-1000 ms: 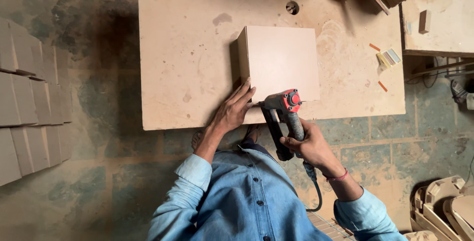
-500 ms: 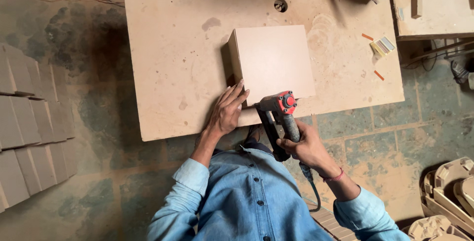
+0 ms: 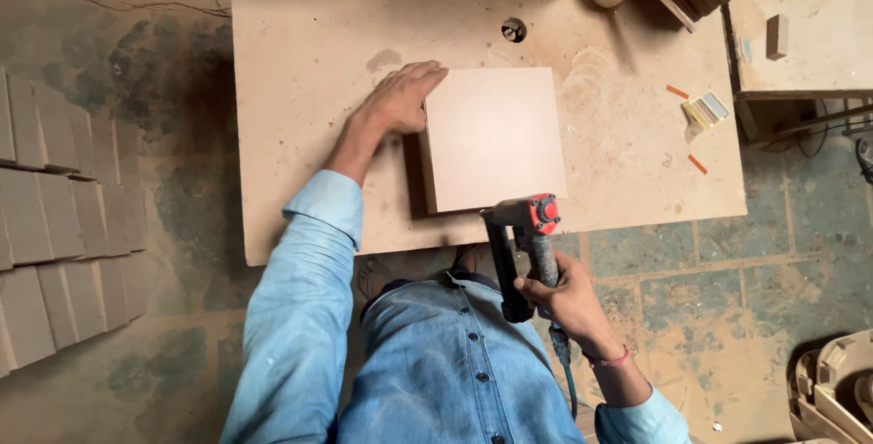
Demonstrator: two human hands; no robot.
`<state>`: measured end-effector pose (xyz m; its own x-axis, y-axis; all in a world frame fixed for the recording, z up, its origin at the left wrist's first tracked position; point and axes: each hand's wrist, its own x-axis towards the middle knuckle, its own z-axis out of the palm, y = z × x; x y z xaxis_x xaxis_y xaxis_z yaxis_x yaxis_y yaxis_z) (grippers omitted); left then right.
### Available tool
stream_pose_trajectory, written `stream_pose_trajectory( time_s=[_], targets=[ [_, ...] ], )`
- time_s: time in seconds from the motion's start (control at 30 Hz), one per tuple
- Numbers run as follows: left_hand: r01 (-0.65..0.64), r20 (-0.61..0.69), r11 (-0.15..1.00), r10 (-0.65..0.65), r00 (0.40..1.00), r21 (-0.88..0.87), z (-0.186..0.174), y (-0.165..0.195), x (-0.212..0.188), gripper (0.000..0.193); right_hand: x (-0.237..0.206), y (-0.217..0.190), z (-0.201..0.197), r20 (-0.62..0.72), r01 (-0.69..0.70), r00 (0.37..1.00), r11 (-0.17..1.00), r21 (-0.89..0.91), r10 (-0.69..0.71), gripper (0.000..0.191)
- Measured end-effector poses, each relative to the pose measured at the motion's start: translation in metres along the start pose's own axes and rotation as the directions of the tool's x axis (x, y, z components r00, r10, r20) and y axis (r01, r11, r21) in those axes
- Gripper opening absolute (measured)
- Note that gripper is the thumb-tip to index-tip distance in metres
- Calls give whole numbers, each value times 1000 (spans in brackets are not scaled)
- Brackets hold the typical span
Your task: The person assembles small cardboard boxes by applying glue to the edges of a box frame, placing a flat cardboard sheet on top, and securing it with a pneumatic nail gun. The person repeats this process for multiple boxes, stacking the finished units on the table.
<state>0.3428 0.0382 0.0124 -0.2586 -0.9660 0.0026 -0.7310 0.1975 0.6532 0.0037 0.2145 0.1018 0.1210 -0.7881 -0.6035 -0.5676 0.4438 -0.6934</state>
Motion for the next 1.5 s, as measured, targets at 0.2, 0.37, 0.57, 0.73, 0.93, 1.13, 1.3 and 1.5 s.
stream_pose_trajectory(
  time_s=[0.2, 0.37, 0.57, 0.73, 0.93, 1.13, 1.3, 1.5],
  targets=[
    [-87, 115, 991, 75, 991, 102, -7, -13, 0, 103, 1, -23, 8, 107, 41, 994, 999, -34, -38, 34],
    [-129, 100, 983, 117, 988, 126, -6, -20, -4, 116, -2, -37, 21, 138, 49, 990, 996, -73, -39, 45],
    [-121, 84, 988, 113, 990, 95, -10, -19, -12, 119, -2, -43, 33, 79, 12, 997, 990, -142, -1, 44],
    [-138, 85, 985, 130, 988, 104, -15, -18, -15, 119, -3, -45, 39, 85, 47, 996, 987, -156, -34, 37],
    [-172, 88, 977, 162, 983, 124, -14, -22, -12, 119, -11, -48, 37, 59, 16, 998, 987, -157, -7, 39],
    [-199, 42, 973, 195, 980, 114, -6, -32, -12, 111, -17, -30, 36, 8, -43, 999, 997, -69, 44, 23],
    [-197, -293, 977, 214, 932, 88, 20, -36, -56, 94, -5, -1, 22, -38, -51, 998, 997, 64, 53, 19],
    [-59, -643, 998, 40, 764, -8, 88, -4, -119, 45, 6, 21, -17, -213, 42, 977, 996, 77, -24, 19]
  ],
)
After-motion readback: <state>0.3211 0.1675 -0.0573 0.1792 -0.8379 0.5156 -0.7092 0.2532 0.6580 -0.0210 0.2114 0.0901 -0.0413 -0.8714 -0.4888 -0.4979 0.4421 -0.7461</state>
